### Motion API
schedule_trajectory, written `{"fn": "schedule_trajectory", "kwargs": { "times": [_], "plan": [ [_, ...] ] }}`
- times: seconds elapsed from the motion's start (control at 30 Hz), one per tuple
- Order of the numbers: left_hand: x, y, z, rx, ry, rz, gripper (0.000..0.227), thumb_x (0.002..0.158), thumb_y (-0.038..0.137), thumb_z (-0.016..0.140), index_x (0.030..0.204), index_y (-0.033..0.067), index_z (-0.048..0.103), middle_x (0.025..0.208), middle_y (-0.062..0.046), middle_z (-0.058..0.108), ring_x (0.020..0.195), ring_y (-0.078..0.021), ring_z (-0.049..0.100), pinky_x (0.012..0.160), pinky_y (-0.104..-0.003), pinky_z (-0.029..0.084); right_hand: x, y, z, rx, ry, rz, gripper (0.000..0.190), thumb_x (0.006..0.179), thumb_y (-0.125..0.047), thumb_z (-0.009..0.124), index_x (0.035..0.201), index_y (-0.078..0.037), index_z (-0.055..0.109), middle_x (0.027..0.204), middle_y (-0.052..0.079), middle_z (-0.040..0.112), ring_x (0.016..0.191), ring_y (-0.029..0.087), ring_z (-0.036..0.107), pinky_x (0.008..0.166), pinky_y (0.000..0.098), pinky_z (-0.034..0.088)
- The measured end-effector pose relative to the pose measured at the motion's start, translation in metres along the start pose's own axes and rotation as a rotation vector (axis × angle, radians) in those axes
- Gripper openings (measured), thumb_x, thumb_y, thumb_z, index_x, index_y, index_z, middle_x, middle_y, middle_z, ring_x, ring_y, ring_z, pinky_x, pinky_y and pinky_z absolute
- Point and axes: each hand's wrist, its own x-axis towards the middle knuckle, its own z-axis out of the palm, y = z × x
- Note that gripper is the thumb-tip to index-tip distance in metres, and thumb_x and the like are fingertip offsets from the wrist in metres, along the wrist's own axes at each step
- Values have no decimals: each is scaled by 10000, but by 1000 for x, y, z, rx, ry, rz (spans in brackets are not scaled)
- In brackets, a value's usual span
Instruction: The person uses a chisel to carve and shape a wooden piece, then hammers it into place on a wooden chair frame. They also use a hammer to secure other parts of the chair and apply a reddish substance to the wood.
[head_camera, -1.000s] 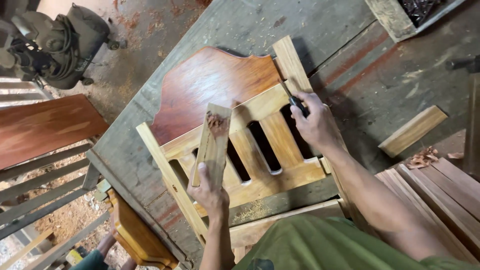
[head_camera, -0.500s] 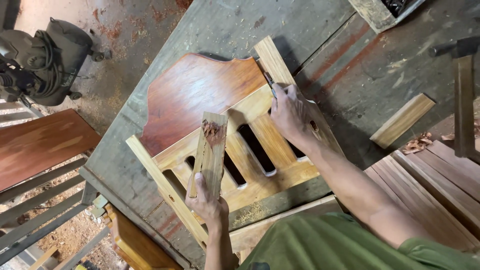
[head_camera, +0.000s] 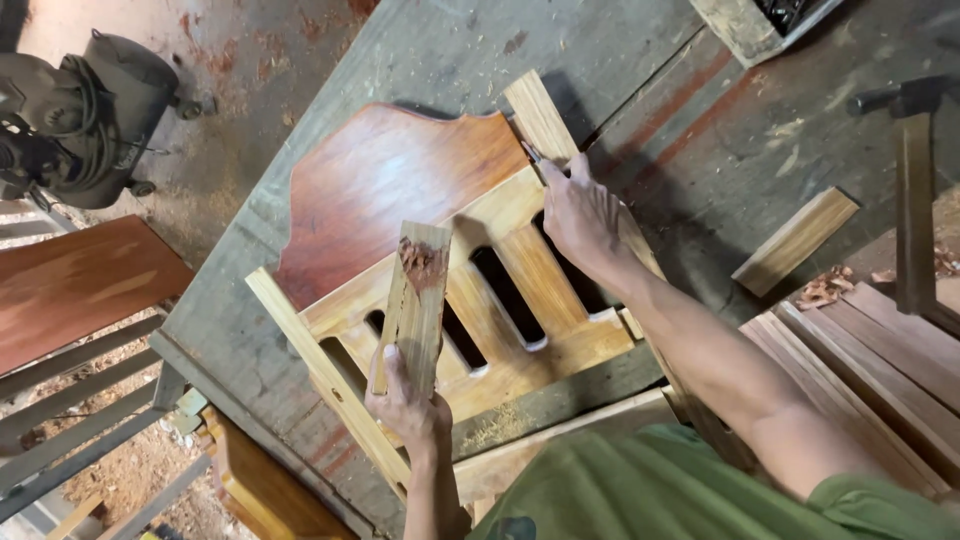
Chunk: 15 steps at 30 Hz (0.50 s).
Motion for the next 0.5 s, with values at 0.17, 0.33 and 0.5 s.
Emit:
{"fn": "schedule_trajectory", "kwargs": {
  "times": [0.17,0.33,0.5],
  "plan": [
    [-8,-7,-1,-19,-21,-53,577,717,-119,498,1279,6,534,1152,-272,628,918,-383,639,646,-389,540,6,3,18,-85,9,-9,211,979,-75,527,1168,-103,618,999,173,521,600,418,663,434,554,525],
    [-26,-30,12,81,-65,-22,677,643,-84,508,1314,5,509,1247,-255,647,1161,-431,632,824,-459,592,6,7,7,-52,-56,11,184,983,-115,562,1153,-97,631,1023,168,543,618,440,693,458,554,567],
    [-44,-47,22,103,-69,-15,810,683,-95,547,1468,68,435,1401,-279,562,1211,-458,562,882,-460,473,16,0,-16,-83,-244,7,279,974,-79,560,1205,-48,713,1063,222,662,730,447,741,585,557,630]
  ]
}}
